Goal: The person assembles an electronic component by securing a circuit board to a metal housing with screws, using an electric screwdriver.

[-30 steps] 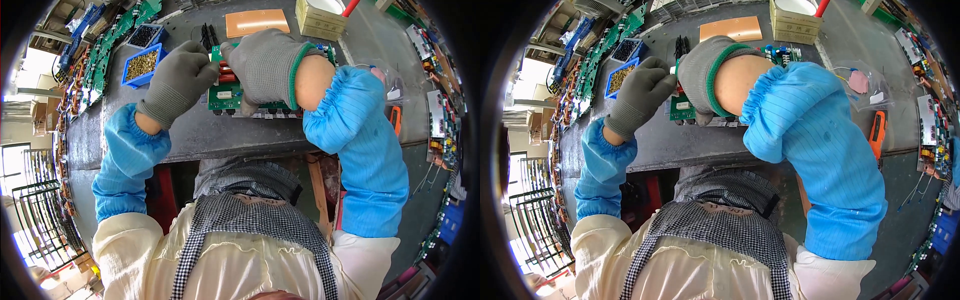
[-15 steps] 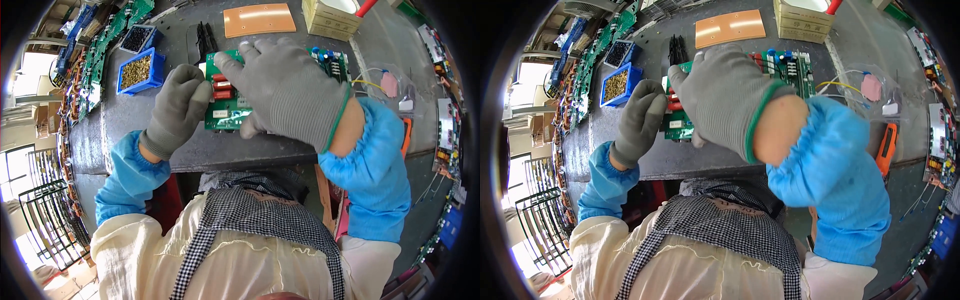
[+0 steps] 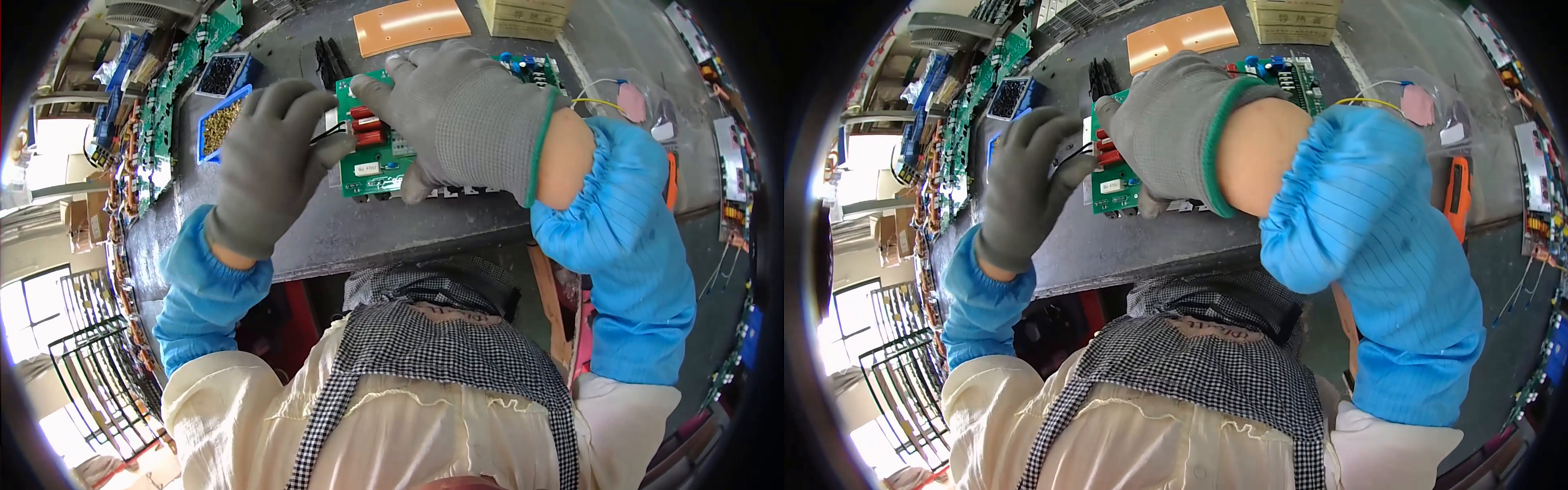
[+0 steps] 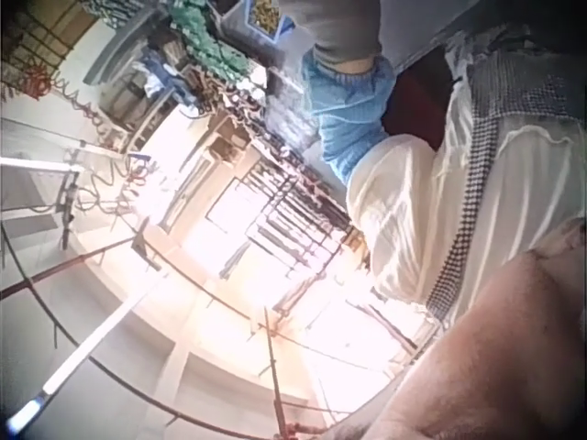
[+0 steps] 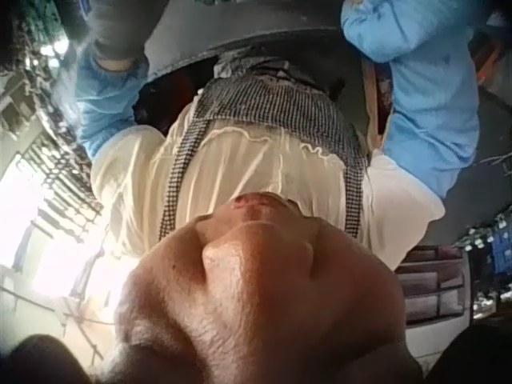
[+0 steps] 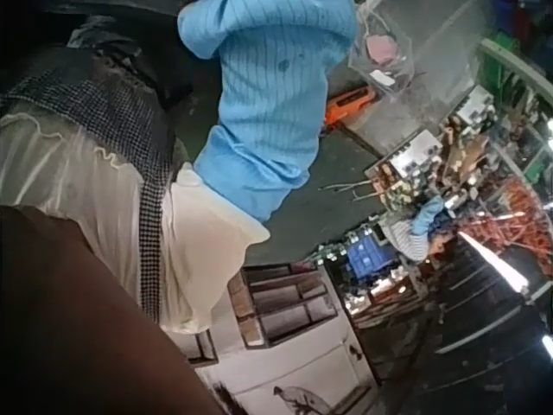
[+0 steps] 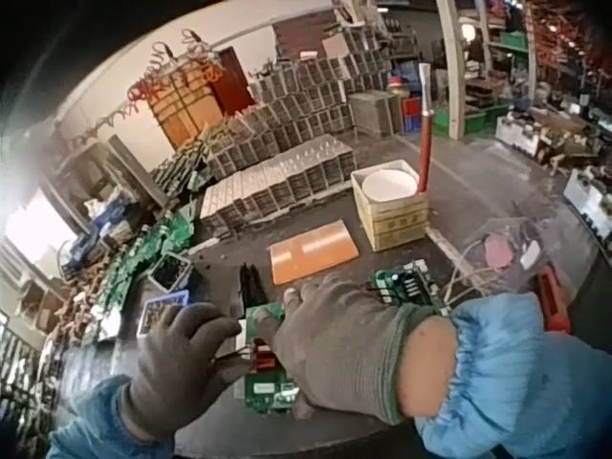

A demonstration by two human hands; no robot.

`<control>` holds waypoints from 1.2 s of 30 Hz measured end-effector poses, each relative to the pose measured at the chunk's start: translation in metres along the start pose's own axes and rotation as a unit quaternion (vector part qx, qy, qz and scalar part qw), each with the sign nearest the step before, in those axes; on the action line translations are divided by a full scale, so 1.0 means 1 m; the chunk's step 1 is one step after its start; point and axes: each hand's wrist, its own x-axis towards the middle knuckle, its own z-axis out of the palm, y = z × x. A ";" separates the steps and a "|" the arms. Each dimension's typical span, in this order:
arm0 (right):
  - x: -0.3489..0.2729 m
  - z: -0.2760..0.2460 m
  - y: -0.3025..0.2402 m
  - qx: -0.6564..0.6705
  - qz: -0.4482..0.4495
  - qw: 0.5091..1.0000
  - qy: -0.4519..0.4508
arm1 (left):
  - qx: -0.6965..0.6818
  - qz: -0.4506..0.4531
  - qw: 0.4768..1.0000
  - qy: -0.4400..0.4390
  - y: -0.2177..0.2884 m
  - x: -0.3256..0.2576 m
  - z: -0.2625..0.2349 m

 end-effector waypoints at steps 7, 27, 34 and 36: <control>-0.002 -0.014 -0.011 -0.007 0.018 1.000 -0.022 | 0.070 0.040 0.991 -0.109 0.009 0.000 -0.020; -0.001 0.000 0.002 0.027 0.000 0.999 -0.034 | -0.364 -0.070 0.927 0.050 -0.032 -0.032 0.047; 0.005 -0.006 -0.014 -0.055 0.046 0.996 -0.050 | -0.429 -0.075 0.899 0.043 -0.086 -0.070 0.044; 0.006 -0.008 -0.018 -0.055 0.054 0.995 -0.069 | -0.354 -0.033 0.933 0.053 -0.082 -0.074 0.052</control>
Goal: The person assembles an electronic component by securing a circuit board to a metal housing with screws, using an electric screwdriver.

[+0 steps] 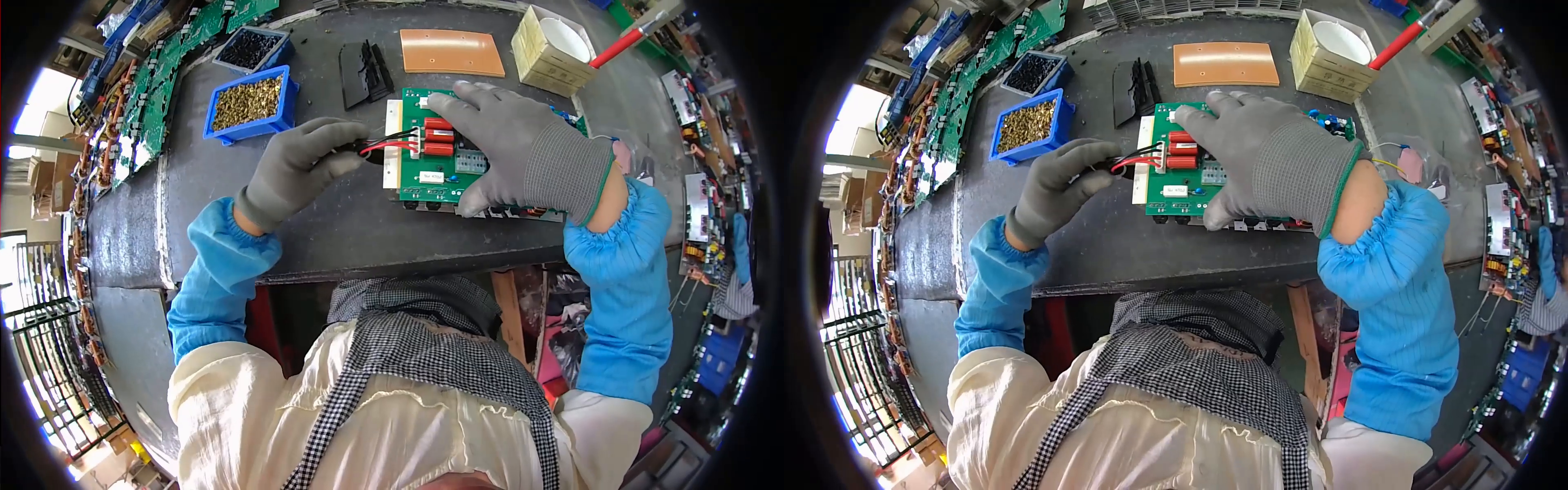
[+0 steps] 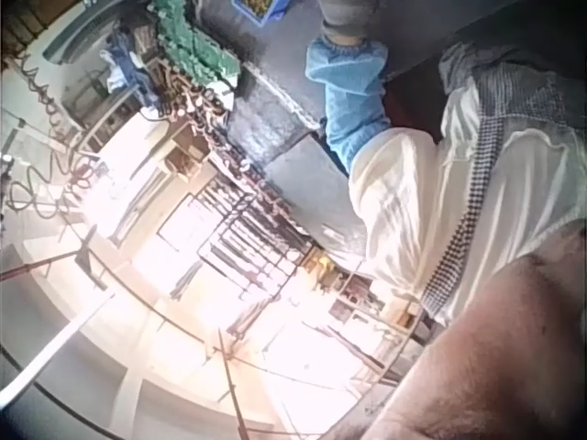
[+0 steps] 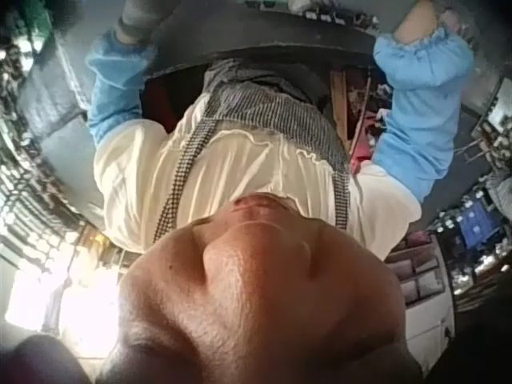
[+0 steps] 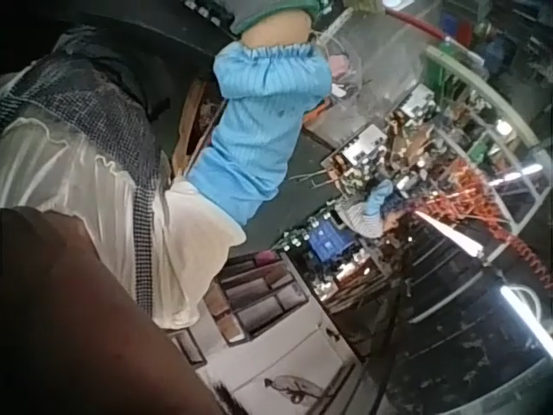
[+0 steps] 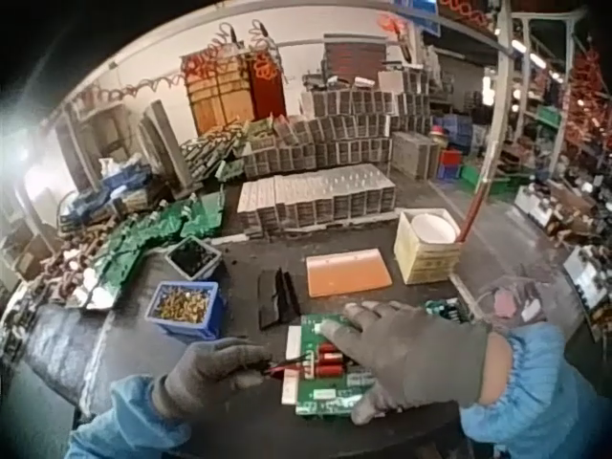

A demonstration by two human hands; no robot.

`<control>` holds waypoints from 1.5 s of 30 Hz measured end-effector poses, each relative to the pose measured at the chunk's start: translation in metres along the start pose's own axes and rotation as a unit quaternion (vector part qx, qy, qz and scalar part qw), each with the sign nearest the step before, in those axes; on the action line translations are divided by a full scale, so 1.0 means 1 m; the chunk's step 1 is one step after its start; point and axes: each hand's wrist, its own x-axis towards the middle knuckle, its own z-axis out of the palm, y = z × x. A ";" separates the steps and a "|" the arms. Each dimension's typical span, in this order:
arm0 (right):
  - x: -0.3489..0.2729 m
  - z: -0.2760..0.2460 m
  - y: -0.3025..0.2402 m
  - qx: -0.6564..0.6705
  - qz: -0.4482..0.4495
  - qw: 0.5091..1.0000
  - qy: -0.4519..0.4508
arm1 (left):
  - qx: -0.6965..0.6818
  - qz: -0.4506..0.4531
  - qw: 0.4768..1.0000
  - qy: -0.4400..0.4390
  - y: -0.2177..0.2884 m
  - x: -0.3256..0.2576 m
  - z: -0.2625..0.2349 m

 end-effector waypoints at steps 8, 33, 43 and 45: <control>-0.001 0.009 0.004 -0.006 -0.030 0.998 0.059 | 0.235 0.047 0.971 0.010 0.007 0.016 0.020; -0.001 -0.015 -0.012 0.070 0.011 0.997 -0.026 | 0.347 -0.098 0.931 -0.055 0.040 -0.016 0.052; -0.006 -0.013 -0.001 0.014 -0.050 0.999 0.015 | 0.344 -0.233 0.902 0.118 -0.065 0.015 -0.095; -0.008 -0.013 0.006 0.016 -0.081 0.996 0.015 | 0.409 -0.284 0.865 -0.057 -0.090 0.037 -0.114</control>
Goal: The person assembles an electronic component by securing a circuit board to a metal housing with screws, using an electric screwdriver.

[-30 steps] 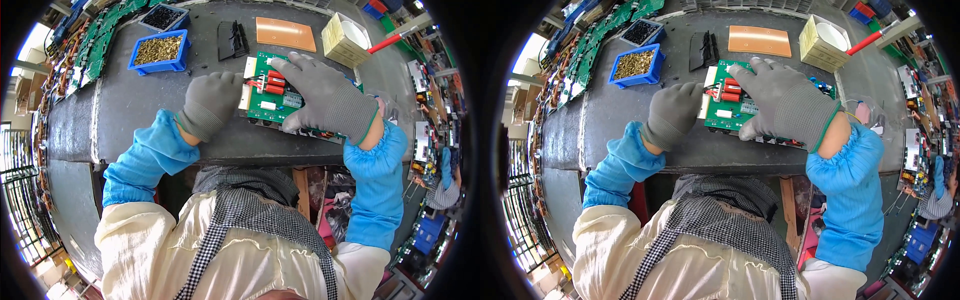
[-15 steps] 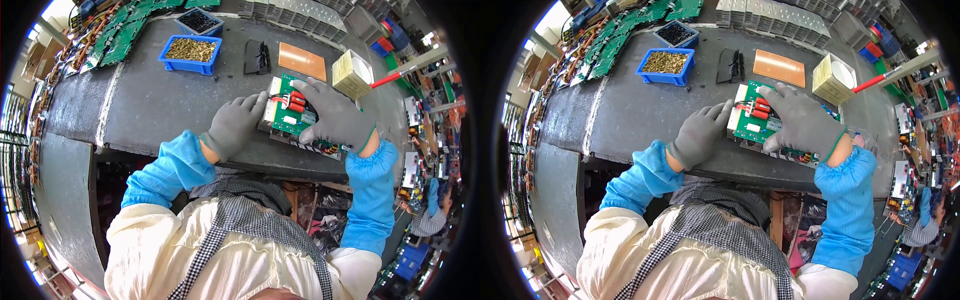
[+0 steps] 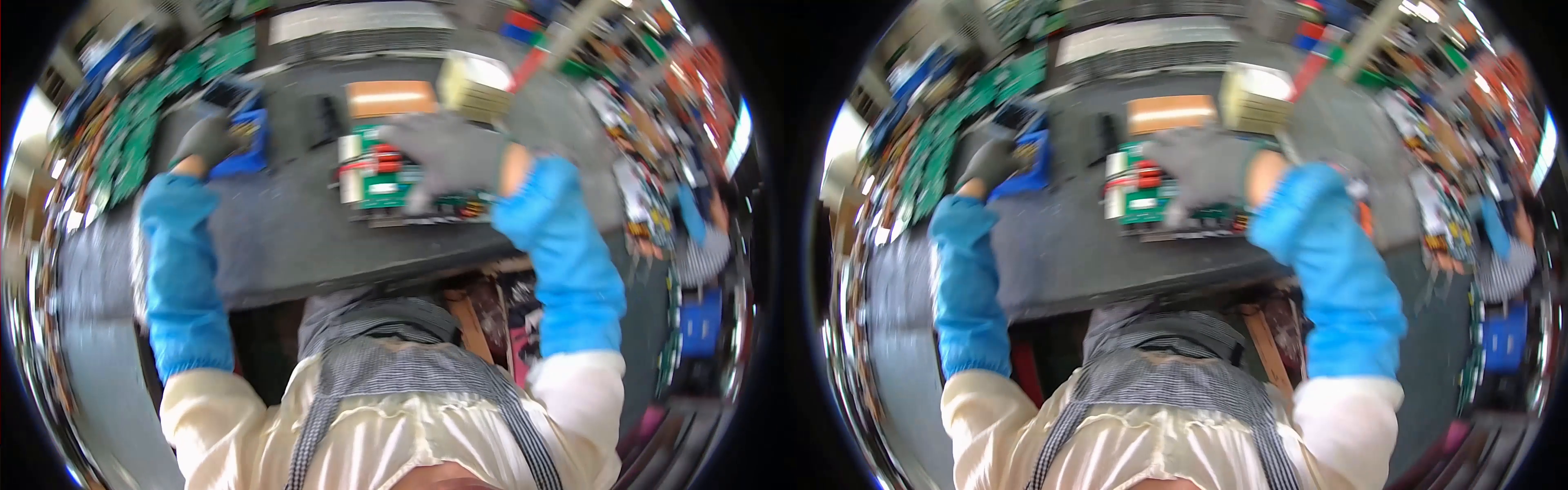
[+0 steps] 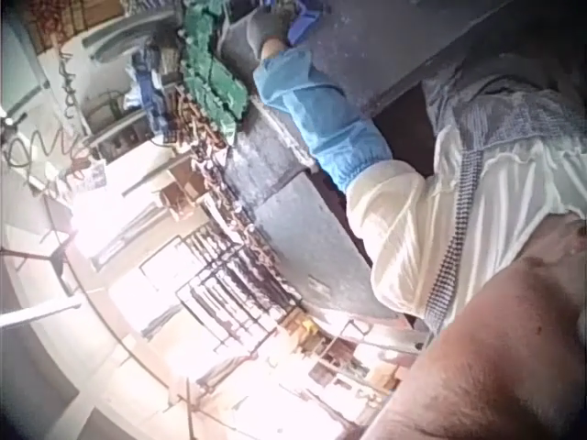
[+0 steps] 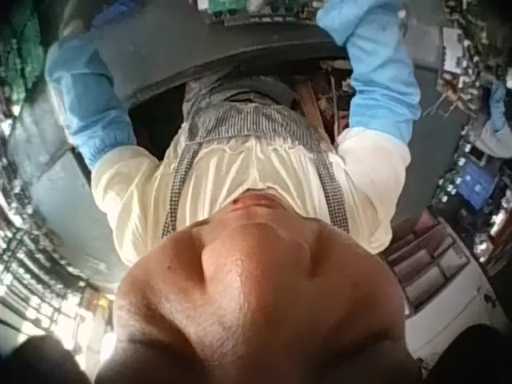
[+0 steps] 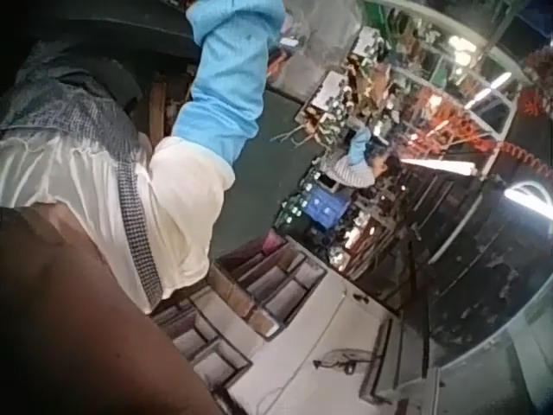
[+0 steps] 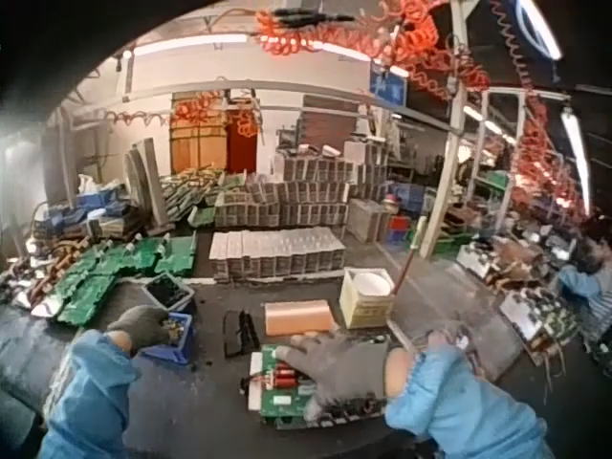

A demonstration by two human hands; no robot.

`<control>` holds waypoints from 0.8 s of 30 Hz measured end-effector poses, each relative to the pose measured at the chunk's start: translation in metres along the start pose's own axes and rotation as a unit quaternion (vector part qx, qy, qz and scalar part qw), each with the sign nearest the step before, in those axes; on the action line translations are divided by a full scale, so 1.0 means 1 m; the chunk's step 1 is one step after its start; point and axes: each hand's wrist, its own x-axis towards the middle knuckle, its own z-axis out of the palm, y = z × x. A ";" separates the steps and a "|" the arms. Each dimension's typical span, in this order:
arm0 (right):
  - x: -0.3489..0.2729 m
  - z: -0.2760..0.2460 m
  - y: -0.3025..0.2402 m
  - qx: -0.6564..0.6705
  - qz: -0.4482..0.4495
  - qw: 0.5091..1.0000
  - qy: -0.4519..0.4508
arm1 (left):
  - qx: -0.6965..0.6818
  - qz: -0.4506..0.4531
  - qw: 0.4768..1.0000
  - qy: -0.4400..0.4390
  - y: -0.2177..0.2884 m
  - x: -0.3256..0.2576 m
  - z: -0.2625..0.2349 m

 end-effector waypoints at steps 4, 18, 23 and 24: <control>-0.009 0.018 0.007 -0.035 -0.005 0.993 0.113 | -0.096 0.023 0.993 -0.067 -0.030 0.037 0.029; -0.322 0.152 0.191 -0.064 0.381 0.885 0.259 | -0.439 -0.024 0.896 -0.062 -0.044 0.016 0.041; -0.270 0.172 0.208 -0.173 0.219 0.950 0.138 | -0.546 -0.052 0.836 -0.028 -0.072 0.005 0.044; -0.267 0.169 0.210 -0.189 0.205 0.951 0.132 | -0.397 0.073 0.915 0.026 -0.070 0.003 0.040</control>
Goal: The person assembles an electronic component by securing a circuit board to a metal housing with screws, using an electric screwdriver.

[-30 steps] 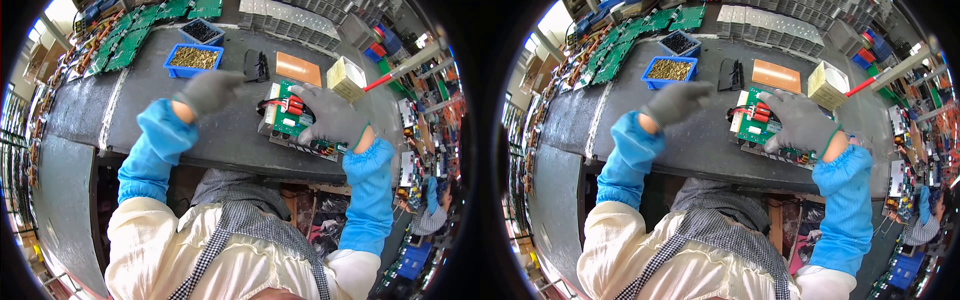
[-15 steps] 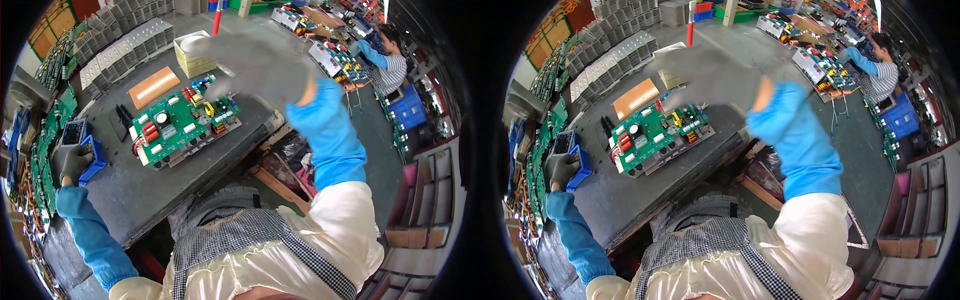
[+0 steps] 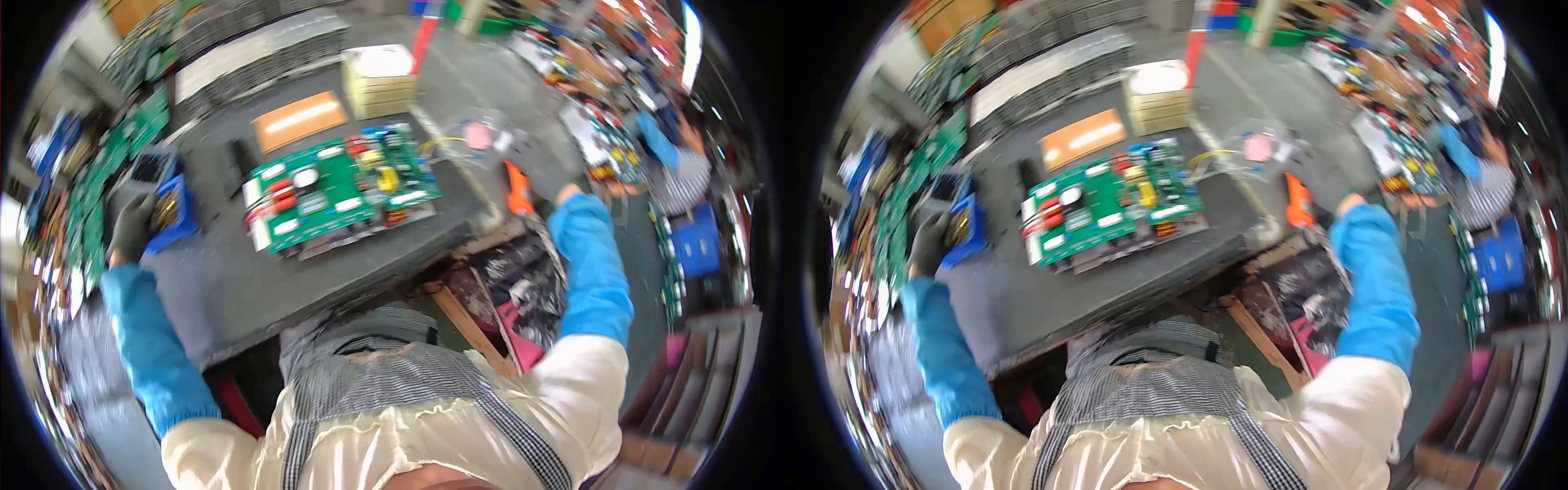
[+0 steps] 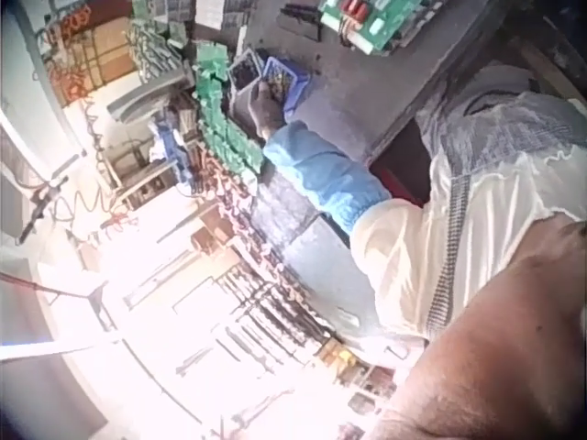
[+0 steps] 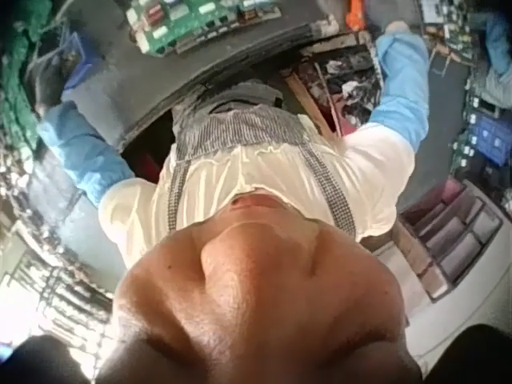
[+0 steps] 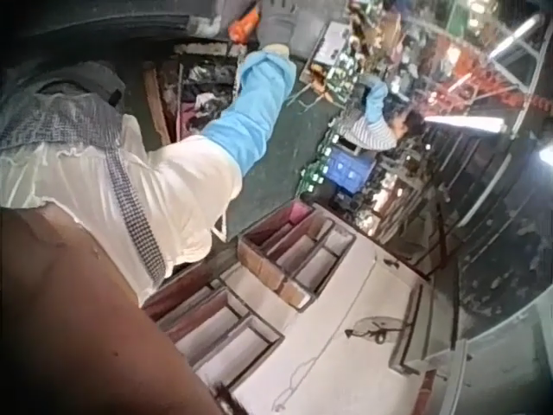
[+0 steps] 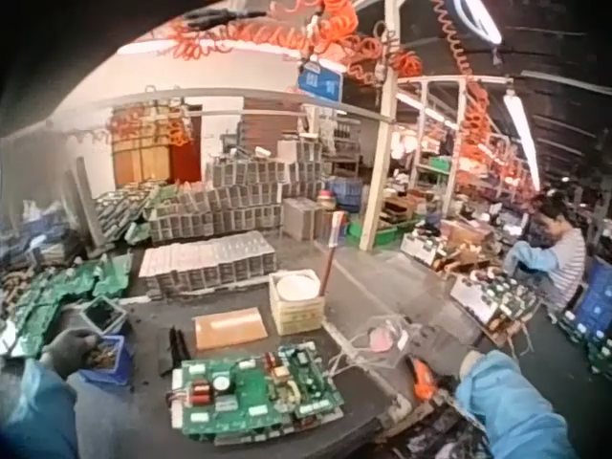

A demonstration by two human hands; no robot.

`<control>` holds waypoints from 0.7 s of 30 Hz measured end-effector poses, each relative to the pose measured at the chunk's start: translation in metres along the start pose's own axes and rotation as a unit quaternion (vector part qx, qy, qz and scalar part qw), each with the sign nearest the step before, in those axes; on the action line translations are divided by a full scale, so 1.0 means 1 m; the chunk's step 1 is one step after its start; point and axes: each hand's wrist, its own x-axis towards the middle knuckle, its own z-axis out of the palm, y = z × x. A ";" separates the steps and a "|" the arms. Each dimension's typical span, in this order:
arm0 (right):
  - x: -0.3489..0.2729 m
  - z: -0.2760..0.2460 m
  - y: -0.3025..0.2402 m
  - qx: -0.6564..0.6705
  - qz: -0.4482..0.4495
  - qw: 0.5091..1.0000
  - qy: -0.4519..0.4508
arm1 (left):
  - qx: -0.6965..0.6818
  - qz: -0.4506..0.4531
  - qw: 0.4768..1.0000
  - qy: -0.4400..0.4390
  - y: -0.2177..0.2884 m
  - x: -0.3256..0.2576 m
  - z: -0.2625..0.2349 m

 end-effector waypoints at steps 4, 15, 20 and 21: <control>-0.005 -0.003 0.008 0.046 -0.055 0.997 0.029 | 0.130 0.012 0.991 -0.008 0.024 0.010 0.007; -0.063 -0.062 -0.051 0.496 0.287 0.759 0.309 | -0.401 -0.180 0.890 0.121 0.052 -0.018 0.006; 0.004 -0.171 -0.110 0.453 0.253 0.685 0.511 | -0.778 -0.043 0.626 -0.031 0.017 -0.012 0.018; 0.019 -0.181 -0.118 0.553 0.199 0.586 0.558 | -0.815 -0.049 0.575 -0.050 0.027 -0.015 0.029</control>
